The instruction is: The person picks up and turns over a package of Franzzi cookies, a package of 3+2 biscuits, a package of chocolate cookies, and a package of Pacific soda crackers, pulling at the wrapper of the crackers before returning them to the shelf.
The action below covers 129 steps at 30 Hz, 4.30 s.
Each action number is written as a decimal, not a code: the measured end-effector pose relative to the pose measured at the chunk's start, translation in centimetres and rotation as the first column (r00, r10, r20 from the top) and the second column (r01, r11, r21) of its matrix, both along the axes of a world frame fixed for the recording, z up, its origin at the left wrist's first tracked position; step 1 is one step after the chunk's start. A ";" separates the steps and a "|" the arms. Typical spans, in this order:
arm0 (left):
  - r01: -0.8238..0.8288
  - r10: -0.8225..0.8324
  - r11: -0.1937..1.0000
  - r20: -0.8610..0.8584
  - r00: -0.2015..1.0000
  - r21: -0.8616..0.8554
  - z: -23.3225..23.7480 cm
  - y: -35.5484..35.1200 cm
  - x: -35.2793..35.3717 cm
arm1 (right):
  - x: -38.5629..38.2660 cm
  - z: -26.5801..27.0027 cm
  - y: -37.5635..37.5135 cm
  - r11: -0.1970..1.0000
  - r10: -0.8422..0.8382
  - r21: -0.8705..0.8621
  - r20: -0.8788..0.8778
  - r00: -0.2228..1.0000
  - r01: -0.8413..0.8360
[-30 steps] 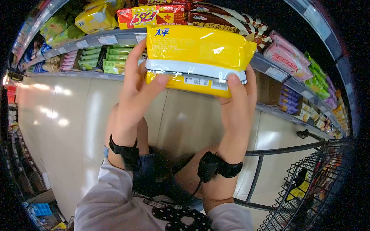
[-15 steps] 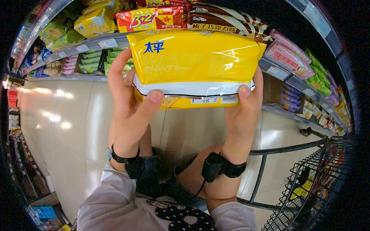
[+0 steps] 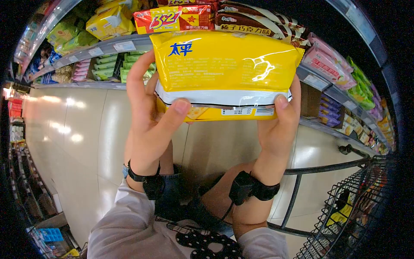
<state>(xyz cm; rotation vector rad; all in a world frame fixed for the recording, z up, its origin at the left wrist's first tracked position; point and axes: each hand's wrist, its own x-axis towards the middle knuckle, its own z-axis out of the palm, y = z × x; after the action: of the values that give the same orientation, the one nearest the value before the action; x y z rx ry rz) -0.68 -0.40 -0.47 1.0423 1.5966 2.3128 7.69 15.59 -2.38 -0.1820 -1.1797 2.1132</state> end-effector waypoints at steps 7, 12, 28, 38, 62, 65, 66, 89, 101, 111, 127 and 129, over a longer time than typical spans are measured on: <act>0.009 -0.009 1.000 0.009 1.000 0.012 -0.2 0.1 -0.1 | 0.0 0.1 0.0 1.000 -0.009 0.003 0.015 1.000 0.009; 0.019 -0.019 1.000 0.042 0.999 -0.003 0.0 0.1 0.0 | 0.0 0.2 -0.1 1.000 0.015 0.006 0.004 1.000 -0.015; 0.045 -0.104 0.956 -0.192 0.976 -0.290 -1.4 -2.3 -3.6 | 0.1 0.9 0.3 0.858 0.033 0.512 0.008 0.999 -0.032; -0.084 -0.025 0.939 -0.311 0.950 -0.334 -1.1 -2.4 -3.9 | 0.9 1.2 0.5 0.861 0.185 0.417 0.278 0.943 -0.292; -0.017 -0.133 0.830 -0.228 0.964 -0.557 -1.4 -2.8 -4.0 | 1.5 1.0 0.8 0.816 0.057 0.497 0.440 0.896 -0.296; -0.048 -0.125 0.821 -0.262 0.957 -0.569 -1.3 -2.8 -4.1 | 1.7 1.3 0.6 0.847 0.171 0.399 0.425 0.889 -0.353; -0.041 -0.119 0.820 -0.240 0.963 -0.571 -1.2 -2.9 -4.1 | 1.8 1.4 0.6 0.858 0.221 0.346 0.417 0.881 -0.379; 0.023 -0.171 0.950 -0.456 0.873 -0.313 -2.4 -0.7 -3.9 | 0.3 0.5 1.5 0.974 -0.072 0.225 0.251 0.965 0.014; 0.149 -0.228 0.965 0.407 0.884 0.217 -4.0 0.9 -2.1 | -1.4 2.2 -2.8 0.616 0.082 0.786 0.004 0.997 -0.053; 0.208 -0.285 0.958 0.570 0.771 0.197 -5.0 1.1 -1.5 | -2.8 1.0 -2.8 0.987 0.139 0.027 0.324 0.936 -0.156; -0.797 -0.099 0.556 -0.971 0.218 -0.235 8.7 -11.2 -12.2 | -4.6 -0.6 -1.0 0.874 0.330 0.260 0.304 0.894 -0.411; -0.862 -0.207 0.506 -0.973 -0.103 -0.016 9.7 -12.0 -14.1 | -5.2 -1.3 -1.7 0.854 0.362 0.283 0.281 0.889 -0.437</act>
<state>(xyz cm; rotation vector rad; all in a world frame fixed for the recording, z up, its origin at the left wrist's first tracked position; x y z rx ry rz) -14.80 -12.44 9.18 2.2931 3.2808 -0.0282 2.48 13.90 -3.64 -0.0040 -1.8298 2.2345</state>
